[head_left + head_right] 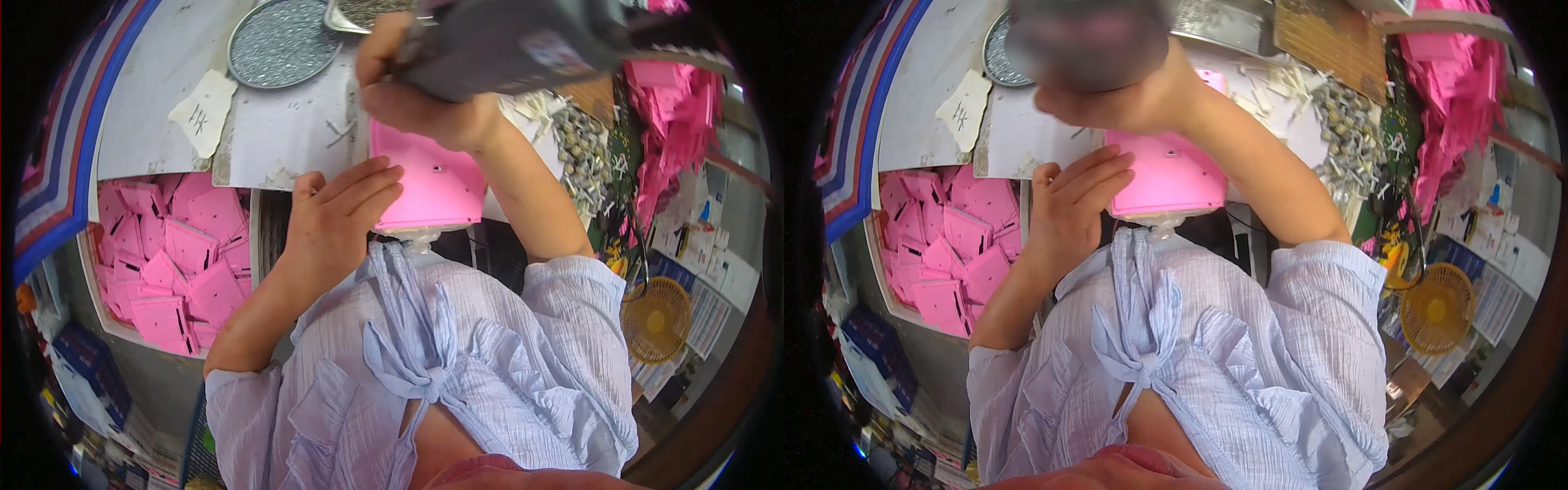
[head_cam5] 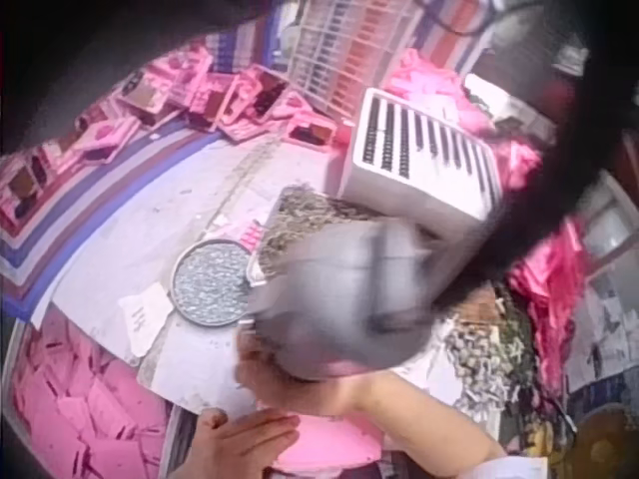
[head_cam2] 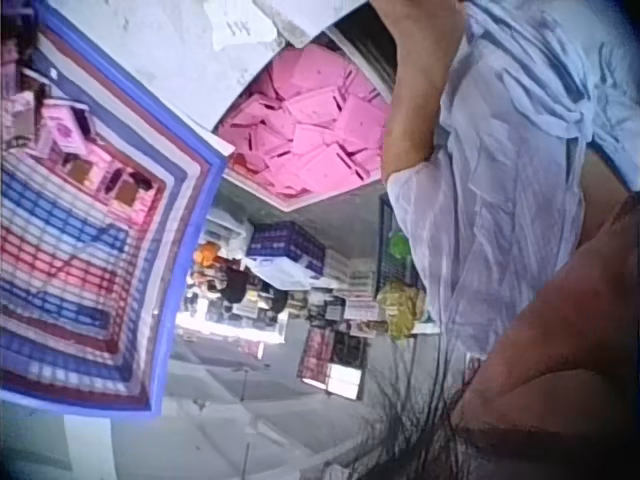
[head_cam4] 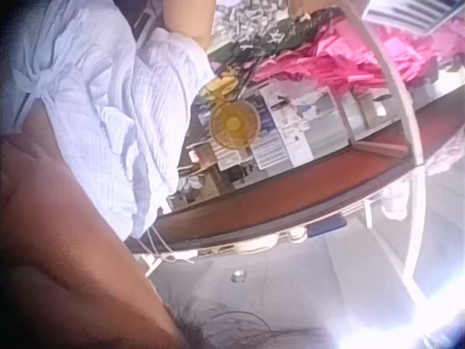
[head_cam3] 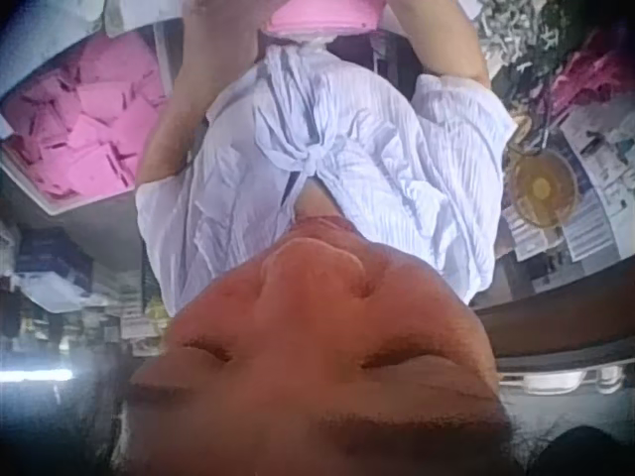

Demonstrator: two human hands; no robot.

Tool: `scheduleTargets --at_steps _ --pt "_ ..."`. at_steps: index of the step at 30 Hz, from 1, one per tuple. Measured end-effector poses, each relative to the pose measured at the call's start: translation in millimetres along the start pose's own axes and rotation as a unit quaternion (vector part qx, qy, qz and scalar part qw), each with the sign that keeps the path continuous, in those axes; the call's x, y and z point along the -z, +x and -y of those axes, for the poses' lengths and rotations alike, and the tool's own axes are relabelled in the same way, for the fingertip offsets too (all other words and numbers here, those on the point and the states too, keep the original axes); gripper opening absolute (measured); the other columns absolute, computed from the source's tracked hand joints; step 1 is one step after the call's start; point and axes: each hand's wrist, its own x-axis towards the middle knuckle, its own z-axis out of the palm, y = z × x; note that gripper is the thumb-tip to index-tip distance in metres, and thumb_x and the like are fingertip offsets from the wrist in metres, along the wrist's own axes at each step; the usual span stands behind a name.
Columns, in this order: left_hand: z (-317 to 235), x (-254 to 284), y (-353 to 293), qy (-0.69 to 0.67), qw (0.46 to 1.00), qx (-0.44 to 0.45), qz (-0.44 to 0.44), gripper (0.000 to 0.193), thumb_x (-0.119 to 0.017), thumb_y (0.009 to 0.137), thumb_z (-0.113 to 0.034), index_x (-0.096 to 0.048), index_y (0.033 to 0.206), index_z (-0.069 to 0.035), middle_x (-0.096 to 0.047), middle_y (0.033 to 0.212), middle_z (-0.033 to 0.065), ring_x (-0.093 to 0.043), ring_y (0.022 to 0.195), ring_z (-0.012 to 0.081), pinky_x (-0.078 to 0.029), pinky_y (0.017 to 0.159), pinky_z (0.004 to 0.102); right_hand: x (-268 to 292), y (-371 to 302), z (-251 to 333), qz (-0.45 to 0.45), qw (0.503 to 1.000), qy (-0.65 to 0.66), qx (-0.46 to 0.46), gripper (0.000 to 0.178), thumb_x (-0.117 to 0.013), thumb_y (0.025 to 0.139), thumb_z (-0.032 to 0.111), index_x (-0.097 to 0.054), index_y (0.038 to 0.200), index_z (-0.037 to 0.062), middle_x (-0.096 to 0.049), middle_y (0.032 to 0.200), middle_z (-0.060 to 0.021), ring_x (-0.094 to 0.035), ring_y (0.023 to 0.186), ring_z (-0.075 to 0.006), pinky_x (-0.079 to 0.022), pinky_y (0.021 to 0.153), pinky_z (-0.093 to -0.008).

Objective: Soldering components onto a circuit board and assembling a pink toy case.

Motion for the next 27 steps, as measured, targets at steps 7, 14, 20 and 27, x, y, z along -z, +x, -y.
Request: scheduleTargets --at_steps 7,14,20,27 --pt "-5 2 2 0.014 1.0 0.014 0.017 0.04 -0.061 0.08 0.003 -0.072 0.114 -0.014 -0.07 0.132 -0.0031 -0.062 0.127 0.0116 -0.036 0.083 0.0417 10 18 16 -0.086 0.971 0.188 -0.124 0.014 -0.079 0.083 0.008 -0.067 0.088 0.0058 -0.064 0.082 -0.0011 -0.06 0.072 -0.0135 -0.049 0.064 -0.0305" --pt "-4 -3 -3 0.023 1.0 0.003 0.008 0.048 -0.058 0.075 0.005 -0.071 0.119 -0.012 -0.069 0.133 0.0014 -0.062 0.126 0.0171 -0.034 0.084 0.0384 30 4 35 -0.09 0.968 0.228 -0.06 0.012 -0.076 0.085 0.008 -0.066 0.091 0.005 -0.063 0.081 -0.0015 -0.06 0.077 -0.0134 -0.05 0.069 -0.0308" --pt "-22 3 36 0.019 0.999 -0.027 0.021 0.052 -0.06 0.073 0.001 -0.069 0.124 -0.009 -0.066 0.137 0.0058 -0.058 0.132 0.0247 -0.034 0.097 0.0397 81 -70 79 -0.181 0.942 0.27 0.088 0.026 -0.048 0.103 0.029 -0.051 0.112 0.0053 -0.041 0.061 0.0045 -0.037 0.052 -0.0101 -0.031 0.048 -0.0293" --pt "-26 -29 60 0.096 0.991 -0.069 0.065 0.052 -0.066 0.076 -0.002 -0.071 0.125 -0.016 -0.065 0.139 0.001 -0.057 0.134 0.0195 -0.033 0.095 0.0409 61 -126 36 -0.311 0.916 0.25 0.047 0.015 -0.06 0.097 0.017 -0.053 0.1 0.0037 -0.044 0.057 -0.0015 -0.04 0.05 -0.0122 -0.033 0.048 -0.0287"
